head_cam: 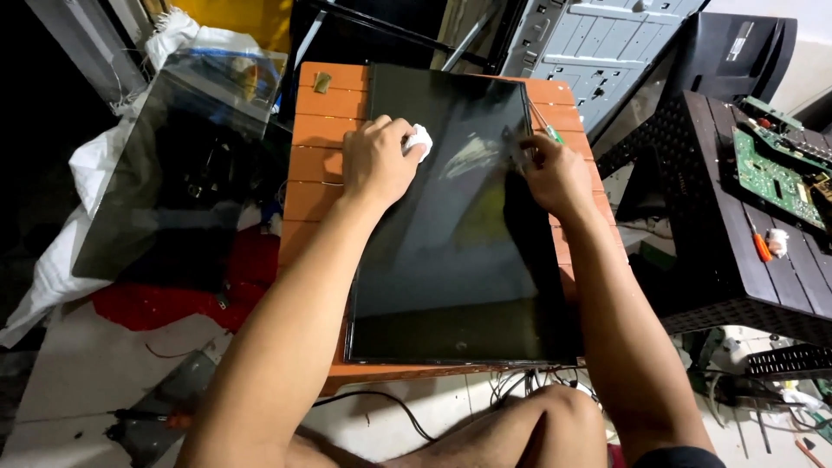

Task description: Scraping adhesive residue from a flat screen panel using a small scraper and wiping it clean with a cloth.

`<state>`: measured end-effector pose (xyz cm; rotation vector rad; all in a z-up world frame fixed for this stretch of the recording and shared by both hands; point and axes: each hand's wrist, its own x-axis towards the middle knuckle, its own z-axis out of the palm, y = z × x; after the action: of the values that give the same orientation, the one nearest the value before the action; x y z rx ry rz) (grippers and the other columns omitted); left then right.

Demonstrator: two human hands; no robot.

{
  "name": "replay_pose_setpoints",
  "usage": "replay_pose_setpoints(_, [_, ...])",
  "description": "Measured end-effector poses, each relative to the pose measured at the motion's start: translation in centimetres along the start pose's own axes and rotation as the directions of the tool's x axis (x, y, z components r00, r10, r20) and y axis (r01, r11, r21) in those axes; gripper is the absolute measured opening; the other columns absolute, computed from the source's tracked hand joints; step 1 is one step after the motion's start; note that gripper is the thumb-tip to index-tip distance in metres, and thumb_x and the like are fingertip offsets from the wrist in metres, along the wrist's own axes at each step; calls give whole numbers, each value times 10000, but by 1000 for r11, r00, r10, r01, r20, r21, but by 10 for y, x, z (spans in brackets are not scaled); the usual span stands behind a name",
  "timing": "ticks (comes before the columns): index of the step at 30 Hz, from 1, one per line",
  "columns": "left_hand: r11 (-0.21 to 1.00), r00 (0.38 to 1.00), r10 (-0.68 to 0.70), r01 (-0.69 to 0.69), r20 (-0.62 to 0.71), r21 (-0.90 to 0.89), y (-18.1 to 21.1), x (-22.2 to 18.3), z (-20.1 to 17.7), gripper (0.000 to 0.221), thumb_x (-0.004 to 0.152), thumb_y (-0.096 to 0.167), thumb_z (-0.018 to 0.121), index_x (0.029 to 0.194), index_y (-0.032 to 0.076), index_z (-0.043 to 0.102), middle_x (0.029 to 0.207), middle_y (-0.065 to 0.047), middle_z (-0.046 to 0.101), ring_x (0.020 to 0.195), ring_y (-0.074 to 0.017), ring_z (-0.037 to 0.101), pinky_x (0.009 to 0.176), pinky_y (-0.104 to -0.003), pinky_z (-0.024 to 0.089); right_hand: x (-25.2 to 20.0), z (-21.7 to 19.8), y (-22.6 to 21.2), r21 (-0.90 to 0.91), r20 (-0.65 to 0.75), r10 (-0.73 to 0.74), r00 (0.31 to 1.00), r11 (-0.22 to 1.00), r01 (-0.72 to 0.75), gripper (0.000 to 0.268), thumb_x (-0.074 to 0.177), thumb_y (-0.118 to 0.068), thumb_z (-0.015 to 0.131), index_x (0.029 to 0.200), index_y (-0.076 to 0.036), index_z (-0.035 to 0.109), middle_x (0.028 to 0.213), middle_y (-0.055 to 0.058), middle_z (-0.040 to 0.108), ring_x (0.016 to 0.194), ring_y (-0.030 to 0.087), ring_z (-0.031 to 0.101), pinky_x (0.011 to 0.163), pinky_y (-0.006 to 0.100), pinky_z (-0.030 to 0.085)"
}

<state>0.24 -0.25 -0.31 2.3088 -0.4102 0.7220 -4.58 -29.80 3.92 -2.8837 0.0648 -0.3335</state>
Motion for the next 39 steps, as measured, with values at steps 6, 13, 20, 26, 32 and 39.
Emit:
replay_pose_setpoints(6, [1000, 1000, 0, 0, 1, 6, 2, 0, -1, 185, 829, 314, 808, 964, 198, 761, 858, -22, 690, 892, -297, 716, 792, -506, 517, -2, 0, -4, 8, -14, 7, 1000, 1000, -6, 361, 915, -232, 633, 1268, -231, 711, 974, 115, 736, 994, 454, 690, 890, 582, 546])
replay_pose_setpoints(13, [1000, 1000, -6, 6, 20, 7, 3, -1, -3, 187, 836, 325, 802, 968, 200, 759, 868, -24, 694, 901, -301, 717, 789, -501, 523, -16, -12, -21, 33, -7, -13, 1000, 999, 14, 349, 929, -224, 628, 1265, -194, 717, 989, 151, 738, 991, 465, 693, 884, 587, 542])
replay_pose_setpoints(20, [1000, 999, -18, 18, 40, -8, 3, -1, -2, 197, 837, 319, 797, 987, 199, 755, 894, -29, 694, 927, -305, 711, 815, -518, 514, -16, -16, -21, 56, 49, -6, 999, 998, 3, 381, 918, -218, 620, 1287, -181, 705, 1002, 166, 730, 1015, 490, 673, 886, 613, 534])
replay_pose_setpoints(26, [1000, 1000, 2, -2, 19, -2, -2, 0, 0, 196, 829, 322, 813, 978, 211, 752, 874, -11, 685, 908, -288, 715, 799, -501, 523, -11, -12, -20, -17, 51, 37, 998, 999, -37, 405, 895, -259, 625, 1293, -275, 700, 1013, 119, 737, 1033, 443, 688, 910, 589, 546])
replay_pose_setpoints(32, [999, 999, 34, -34, -17, 7, 1, 0, -2, 192, 800, 306, 830, 940, 197, 756, 836, -32, 691, 852, -316, 723, 755, -514, 546, -14, -18, -23, 22, 62, 29, 998, 999, -31, 401, 920, -237, 595, 1305, -203, 700, 1014, 184, 733, 1023, 494, 680, 905, 614, 536])
replay_pose_setpoints(39, [1000, 1000, 8, -8, 9, -15, 7, 0, -9, 189, 818, 310, 804, 956, 192, 755, 846, -34, 686, 861, -324, 719, 788, -519, 543, -10, -23, -22, -32, 126, 31, 992, 999, -27, 451, 916, -250, 603, 1355, -179, 678, 1038, 181, 743, 1020, 482, 691, 892, 603, 549])
